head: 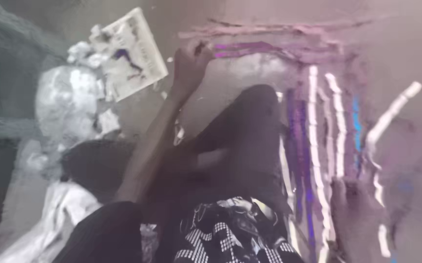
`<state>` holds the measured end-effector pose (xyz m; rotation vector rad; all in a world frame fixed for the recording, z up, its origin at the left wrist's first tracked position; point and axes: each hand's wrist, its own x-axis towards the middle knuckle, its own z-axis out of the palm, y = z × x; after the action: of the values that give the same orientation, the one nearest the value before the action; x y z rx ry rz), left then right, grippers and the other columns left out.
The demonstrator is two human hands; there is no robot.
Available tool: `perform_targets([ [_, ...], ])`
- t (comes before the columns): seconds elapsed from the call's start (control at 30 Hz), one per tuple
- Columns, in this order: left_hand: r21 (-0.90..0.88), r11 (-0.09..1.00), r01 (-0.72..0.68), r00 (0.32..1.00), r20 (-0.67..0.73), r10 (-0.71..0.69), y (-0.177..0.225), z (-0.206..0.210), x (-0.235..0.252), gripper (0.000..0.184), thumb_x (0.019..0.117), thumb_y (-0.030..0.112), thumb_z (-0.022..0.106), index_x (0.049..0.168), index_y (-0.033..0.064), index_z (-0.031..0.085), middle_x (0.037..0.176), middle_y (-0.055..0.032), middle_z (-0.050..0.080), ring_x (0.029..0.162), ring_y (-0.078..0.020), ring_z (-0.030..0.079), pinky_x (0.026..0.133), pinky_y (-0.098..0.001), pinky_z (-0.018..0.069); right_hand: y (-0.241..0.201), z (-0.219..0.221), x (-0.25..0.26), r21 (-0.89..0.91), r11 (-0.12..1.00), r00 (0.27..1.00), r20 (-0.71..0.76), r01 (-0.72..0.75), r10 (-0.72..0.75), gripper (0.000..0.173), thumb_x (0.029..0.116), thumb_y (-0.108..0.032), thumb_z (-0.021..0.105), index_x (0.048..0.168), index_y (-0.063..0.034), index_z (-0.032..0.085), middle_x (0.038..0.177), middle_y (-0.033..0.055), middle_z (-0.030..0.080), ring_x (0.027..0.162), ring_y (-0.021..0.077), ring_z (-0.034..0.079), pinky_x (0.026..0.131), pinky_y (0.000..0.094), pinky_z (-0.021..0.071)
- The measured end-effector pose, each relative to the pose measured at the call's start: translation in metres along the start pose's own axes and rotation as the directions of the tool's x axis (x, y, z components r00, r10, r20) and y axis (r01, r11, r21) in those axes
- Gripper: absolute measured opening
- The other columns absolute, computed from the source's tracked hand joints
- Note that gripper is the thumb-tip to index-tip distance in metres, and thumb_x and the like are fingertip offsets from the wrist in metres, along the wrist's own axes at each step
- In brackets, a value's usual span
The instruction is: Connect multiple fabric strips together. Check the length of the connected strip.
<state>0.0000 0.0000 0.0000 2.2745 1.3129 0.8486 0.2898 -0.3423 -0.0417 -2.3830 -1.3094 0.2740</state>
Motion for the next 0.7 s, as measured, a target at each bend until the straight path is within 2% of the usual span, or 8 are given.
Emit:
perform_targets([
  [0.03, -0.092, 0.996, 0.018, 0.998, -0.066, -0.024, -0.063, -0.01, -0.003, 0.033, 0.106, 0.021, 0.05, 0.115, -0.0047, 0.068, 0.098, -0.0129, 0.072, 0.085, -0.0137, 0.069, 0.078, -0.0298, 0.0568, -0.032, 0.014, 0.031, 0.048, 0.989, 0.99, -0.014, 0.139, -0.138, 0.038, 0.1061, -0.026, 0.053, 0.108, 0.0103, 0.065, 0.092, 0.028, 0.068, 0.08, 0.0387, 0.068, 0.074, 0.0575, 0.0553],
  [0.1, -0.093, 0.954, 0.286, 0.956, -0.042, -0.29, -0.111, -0.051, -0.037, 0.034, 0.1058, 0.023, 0.05, 0.119, -0.0013, 0.068, 0.103, -0.0139, 0.072, 0.091, -0.0182, 0.069, 0.087, -0.0385, 0.0562, -0.109, 0.039, 0.075, 0.106, 0.92, 0.922, 0.043, 0.378, -0.384, 0.032, 0.1046, -0.025, 0.057, 0.108, 0.0046, 0.068, 0.097, 0.0241, 0.07, 0.086, 0.0384, 0.07, 0.077, 0.0587, 0.0552],
  [0.2, -0.114, 0.843, 0.525, 0.827, -0.163, -0.538, -0.154, -0.081, -0.099, 0.031, 0.105, 0.023, 0.051, 0.115, -0.0001, 0.07, 0.098, -0.0137, 0.071, 0.086, -0.0184, 0.067, 0.084, -0.0395, 0.055, -0.226, 0.1, 0.117, 0.218, 0.672, 0.637, 0.214, 0.708, -0.74, 0.021, 0.1021, -0.017, 0.061, 0.116, -0.0049, 0.07, 0.106, 0.0187, 0.071, 0.093, 0.0377, 0.071, 0.08, 0.0584, 0.0568],
  [0.3, -0.272, 0.693, 0.668, 0.651, -0.238, -0.721, -0.169, -0.078, -0.122, 0.03, 0.1061, 0.021, 0.051, 0.118, -0.0001, 0.068, 0.103, -0.0141, 0.071, 0.09, -0.0196, 0.069, 0.087, -0.0403, 0.0576, -0.318, 0.199, 0.152, 0.254, 0.522, 0.339, 0.522, 0.814, -0.783, 0.028, 0.098, -0.022, 0.067, 0.124, -0.0106, 0.07, 0.117, 0.017, 0.07, 0.105, 0.0377, 0.069, 0.088, 0.0606, 0.0545],
  [0.37, -0.329, 0.649, 0.686, 0.607, -0.233, -0.76, -0.158, -0.078, -0.112, 0.028, 0.1056, 0.021, 0.053, 0.117, 0.0024, 0.07, 0.104, -0.0133, 0.072, 0.092, -0.02, 0.069, 0.088, -0.0416, 0.0564, -0.35, 0.261, 0.164, 0.21, 0.434, 0.234, 0.602, 0.876, -0.763, 0.045, 0.0936, -0.03, 0.071, 0.132, -0.0081, 0.064, 0.12, 0.0214, 0.066, 0.105, 0.0413, 0.067, 0.087, 0.0625, 0.0535],
  [0.53, -0.292, 0.662, 0.69, 0.626, -0.217, -0.749, -0.181, -0.067, -0.098, 0.028, 0.1033, 0.029, 0.055, 0.109, 0.0073, 0.072, 0.097, -0.0107, 0.072, 0.09, -0.0243, 0.069, 0.084, -0.0497, 0.0565, -0.352, 0.316, 0.156, 0.207, 0.399, 0.207, 0.598, 0.893, -0.774, 0.04, 0.0984, -0.038, 0.062, 0.116, -0.0021, 0.067, 0.113, 0.0215, 0.067, 0.102, 0.0394, 0.068, 0.085, 0.06, 0.0558],
  [0.6, -0.31, 0.693, 0.651, 0.65, -0.244, -0.72, -0.194, -0.068, -0.09, 0.03, 0.1044, 0.026, 0.054, 0.111, 0.0028, 0.071, 0.099, -0.0135, 0.071, 0.092, -0.0254, 0.069, 0.086, -0.0483, 0.0552, -0.342, 0.314, 0.153, 0.216, 0.442, 0.262, 0.558, 0.871, -0.787, 0.039, 0.1006, -0.029, 0.062, 0.128, -0.0015, 0.063, 0.125, 0.0244, 0.063, 0.111, 0.0416, 0.065, 0.091, 0.0604, 0.0543],
  [0.7, -0.318, 0.709, 0.629, 0.641, -0.303, -0.705, -0.199, -0.064, -0.076, 0.025, 0.1023, 0.022, 0.052, 0.103, 0.0041, 0.07, 0.086, -0.0082, 0.068, 0.077, -0.0186, 0.066, 0.074, -0.0407, 0.0554, -0.344, 0.311, 0.156, 0.215, 0.573, 0.386, 0.552, 0.791, -0.739, 0.035, 0.0995, -0.024, 0.062, 0.126, -0.0019, 0.065, 0.117, 0.025, 0.065, 0.103, 0.042, 0.067, 0.086, 0.0606, 0.0554],
])
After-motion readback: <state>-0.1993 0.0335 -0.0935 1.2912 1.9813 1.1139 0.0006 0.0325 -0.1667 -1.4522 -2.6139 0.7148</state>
